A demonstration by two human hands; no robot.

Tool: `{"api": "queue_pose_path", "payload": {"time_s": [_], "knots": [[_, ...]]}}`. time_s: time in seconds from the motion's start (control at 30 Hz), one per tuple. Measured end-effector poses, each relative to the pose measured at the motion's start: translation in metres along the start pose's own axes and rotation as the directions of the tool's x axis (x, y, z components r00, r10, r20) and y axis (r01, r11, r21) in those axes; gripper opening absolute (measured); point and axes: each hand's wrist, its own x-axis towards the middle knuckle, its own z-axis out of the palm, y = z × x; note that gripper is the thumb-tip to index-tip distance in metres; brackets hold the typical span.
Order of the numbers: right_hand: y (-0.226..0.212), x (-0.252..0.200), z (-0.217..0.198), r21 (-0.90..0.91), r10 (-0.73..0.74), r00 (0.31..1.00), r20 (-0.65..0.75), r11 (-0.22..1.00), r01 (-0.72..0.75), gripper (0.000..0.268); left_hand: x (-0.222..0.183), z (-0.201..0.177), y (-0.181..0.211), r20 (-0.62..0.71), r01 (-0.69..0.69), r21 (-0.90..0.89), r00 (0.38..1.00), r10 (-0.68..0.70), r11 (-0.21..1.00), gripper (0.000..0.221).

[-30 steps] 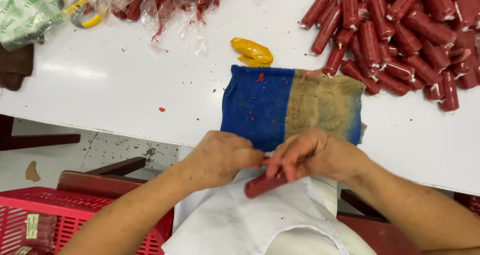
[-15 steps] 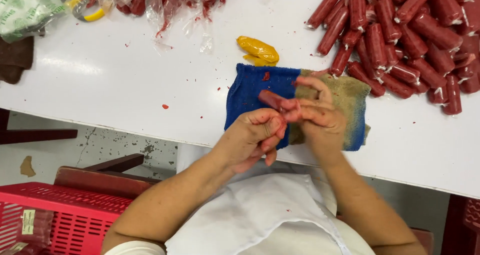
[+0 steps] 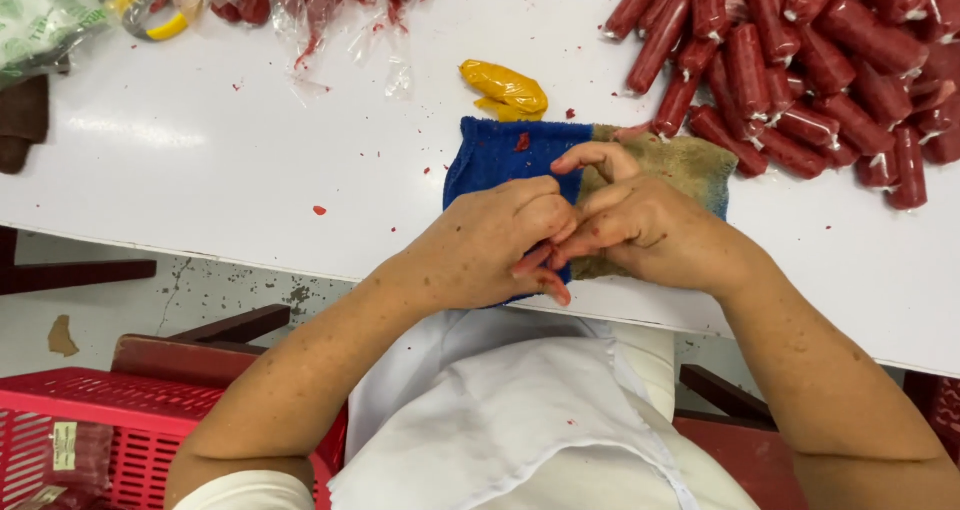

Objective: Manually cleaning and sorting small sausages on a production table using a cloth

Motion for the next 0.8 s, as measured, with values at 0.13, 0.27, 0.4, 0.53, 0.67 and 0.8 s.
{"api": "queue_pose_path", "payload": {"time_s": [0.13, 0.27, 0.4, 0.53, 0.67, 0.8], "knots": [[-0.002, -0.002, 0.011, 0.178, 0.109, 0.991, -0.081, 0.98, -0.093, 0.021, -0.007, 0.025, -0.011, -0.188, 0.047, 0.086, 0.982, -0.03, 0.995, 0.039], [0.03, -0.014, 0.078, 0.662, 0.404, 0.752, -0.521, 0.748, 0.057, 0.012, -0.037, 0.089, -0.031, -0.518, 0.157, 0.46, 0.847, 0.12, 0.874, 0.031], [0.034, 0.002, 0.111, 0.673, 0.502, 0.504, -0.703, 0.698, 0.245, 0.018, -0.062, 0.09, -0.015, -0.383, 0.143, 0.424, 0.923, 0.034, 0.894, 0.042], [0.034, 0.002, 0.123, 0.67, 0.462, 0.591, -0.661, 0.718, 0.188, 0.049, -0.051, 0.077, -0.016, -0.579, 0.213, -0.413, 0.688, -0.436, 0.885, 0.059], [0.044, 0.003, 0.12, 0.623, 0.405, 0.613, -0.679, 0.759, 0.189, 0.05, -0.024, 0.068, -0.026, -0.685, 0.102, -0.239, 0.687, -0.242, 0.966, 0.022], [0.007, 0.024, 0.095, 0.477, 0.397, 0.621, -0.676, 0.878, -0.041, 0.045, -0.028, 0.058, -0.035, -0.683, 0.03, -0.132, 0.721, -0.113, 0.991, 0.011]]}}
